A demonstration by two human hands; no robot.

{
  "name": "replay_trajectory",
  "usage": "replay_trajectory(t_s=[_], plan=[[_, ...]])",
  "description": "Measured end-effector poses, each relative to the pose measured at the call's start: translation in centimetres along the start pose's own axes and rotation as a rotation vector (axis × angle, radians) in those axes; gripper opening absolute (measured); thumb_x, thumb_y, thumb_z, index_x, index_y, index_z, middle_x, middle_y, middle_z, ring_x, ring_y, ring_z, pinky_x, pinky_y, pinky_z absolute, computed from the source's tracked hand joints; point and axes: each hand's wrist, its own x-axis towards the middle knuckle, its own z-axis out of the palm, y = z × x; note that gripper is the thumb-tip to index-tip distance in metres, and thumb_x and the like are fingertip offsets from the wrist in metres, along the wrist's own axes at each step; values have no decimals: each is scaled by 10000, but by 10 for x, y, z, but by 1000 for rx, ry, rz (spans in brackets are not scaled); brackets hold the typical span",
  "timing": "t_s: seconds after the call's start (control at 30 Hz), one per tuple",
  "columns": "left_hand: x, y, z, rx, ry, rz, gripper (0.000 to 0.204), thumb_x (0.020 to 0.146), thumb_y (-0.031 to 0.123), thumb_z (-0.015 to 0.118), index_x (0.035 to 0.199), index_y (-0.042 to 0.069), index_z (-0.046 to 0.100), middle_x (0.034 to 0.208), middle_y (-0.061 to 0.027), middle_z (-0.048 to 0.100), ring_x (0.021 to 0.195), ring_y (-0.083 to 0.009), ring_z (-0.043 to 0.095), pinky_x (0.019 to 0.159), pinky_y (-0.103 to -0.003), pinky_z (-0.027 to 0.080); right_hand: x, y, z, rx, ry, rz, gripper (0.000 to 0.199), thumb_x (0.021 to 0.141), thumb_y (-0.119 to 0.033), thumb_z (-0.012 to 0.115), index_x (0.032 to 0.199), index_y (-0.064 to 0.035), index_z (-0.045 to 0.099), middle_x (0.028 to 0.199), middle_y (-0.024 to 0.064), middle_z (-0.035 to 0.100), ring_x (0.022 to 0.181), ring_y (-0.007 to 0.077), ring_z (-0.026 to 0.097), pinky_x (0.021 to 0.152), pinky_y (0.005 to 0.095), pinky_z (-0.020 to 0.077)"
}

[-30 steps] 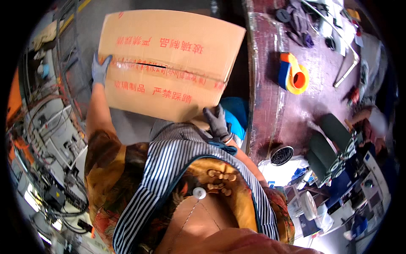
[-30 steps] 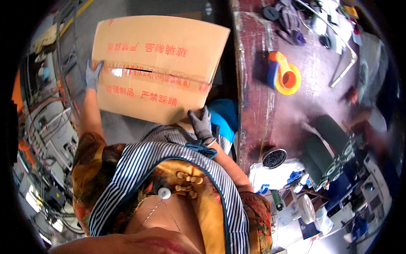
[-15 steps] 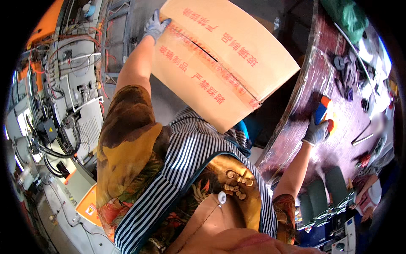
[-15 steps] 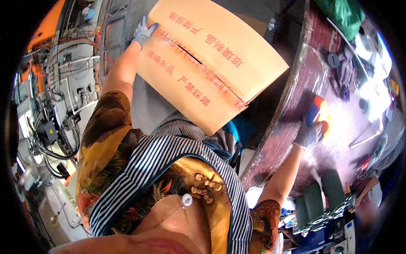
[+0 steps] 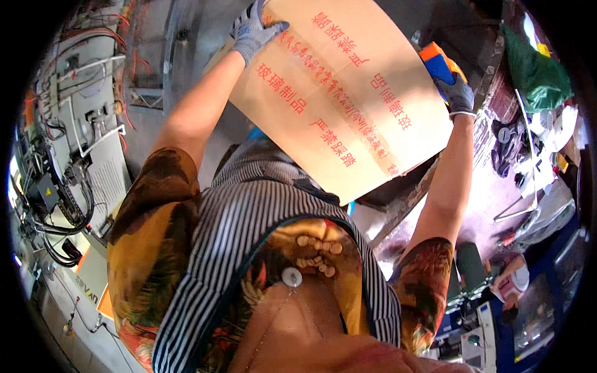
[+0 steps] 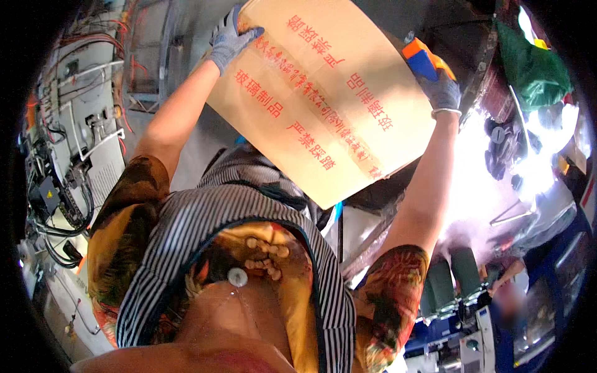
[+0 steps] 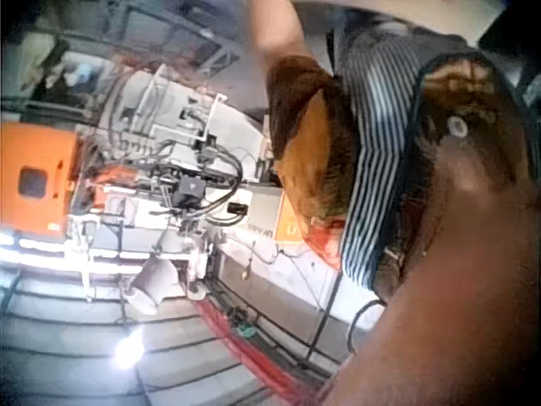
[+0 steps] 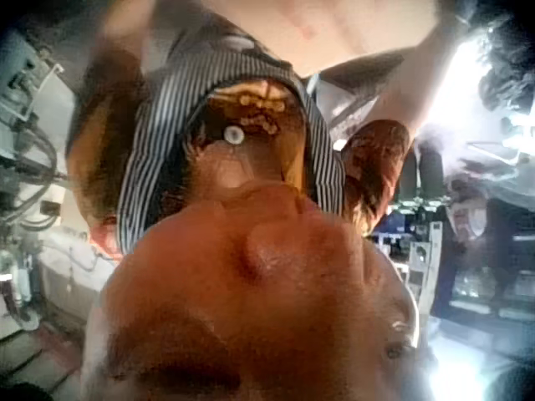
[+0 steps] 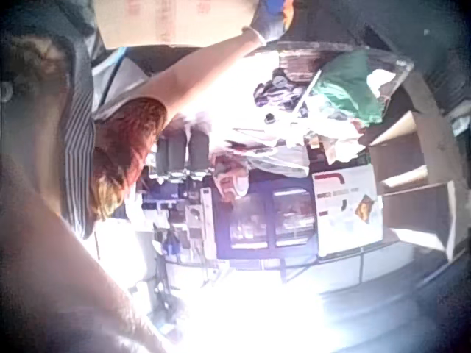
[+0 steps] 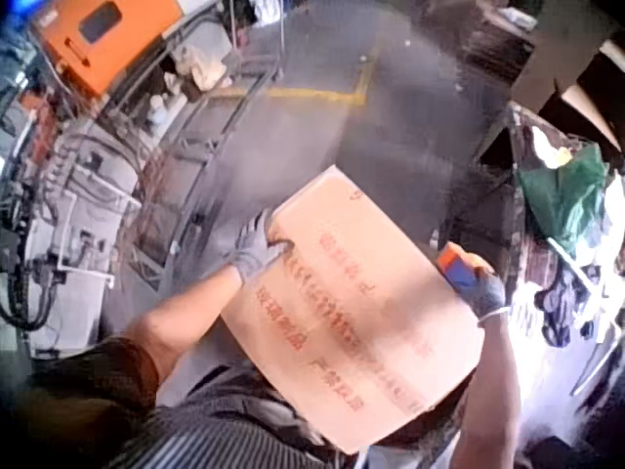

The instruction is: The person uses a power drill to fasten a wooden handle onto several green insulated bottles, places each bottle into a plastic bag, and packs them into a large cardboard box which they then seal with tape and carry to a storage area.

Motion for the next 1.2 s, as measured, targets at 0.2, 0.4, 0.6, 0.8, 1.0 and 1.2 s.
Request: replay_trajectory(t_s=[0.2, 0.4, 0.6, 0.8, 1.0, 1.2], plan=[[-8, 47, 0, 127, 206, -191, 856, 808, 557, 720, 1450, 83, 412, 1306, -252, 520, 1116, -396, 529, 989, -501, 395, 9, -34, -9, -263, -148, -23, 662, 783, -584, 659, 1198, -73, 581, 1010, 224, 703, 1005, 408, 657, 883, 473, 490], [-5, 58, 0, 305, 421, -217, 733, 823, 567, 634, 1387, 119, 494, 1199, -111, 581, 1082, -325, 515, 984, -494, 372, 15, -35, -10, -233, -155, -8, 760, 778, -600, 664, 1300, -58, 553, 1129, 251, 673, 1075, 412, 636, 901, 483, 495], [7, 55, 9, 325, 386, -216, 727, 807, 561, 650, 1369, 121, 509, 1199, -112, 579, 1107, -319, 515, 999, -516, 359, -1, -26, -11, -29, 64, -29, 669, 747, -601, 711, 1113, -50, 617, 936, 219, 696, 930, 426, 642, 817, 504, 486], [2, 50, 9, 306, 441, -209, 716, 809, 547, 651, 1356, 104, 516, 1176, -126, 583, 1092, -330, 524, 1005, -514, 362, -114, -133, -68, 971, -263, 21, 404, 862, -237, 760, 1170, -35, 597, 815, 14, 598, 716, 145, 569, 630, 291, 475], [0, 58, -4, 210, 471, -178, 623, 847, 411, 671, 1335, 54, 521, 1191, -175, 608, 1105, -377, 558, 1029, -523, 386, -165, -167, -9, 1098, -716, 69, 480, 840, -228, 798, 1207, -28, 563, 938, 26, 653, 834, 106, 606, 752, 267, 518], [-86, 88, -35, -1215, -234, -103, 456, 1004, 255, 573, 1387, 18, 499, 1320, -139, 583, 1242, -215, 543, 1056, -355, 436, -166, -164, -7, 1236, -766, 56, 533, 802, -347, 839, 1155, -53, 568, 968, 17, 646, 848, 95, 602, 769, 269, 522]])
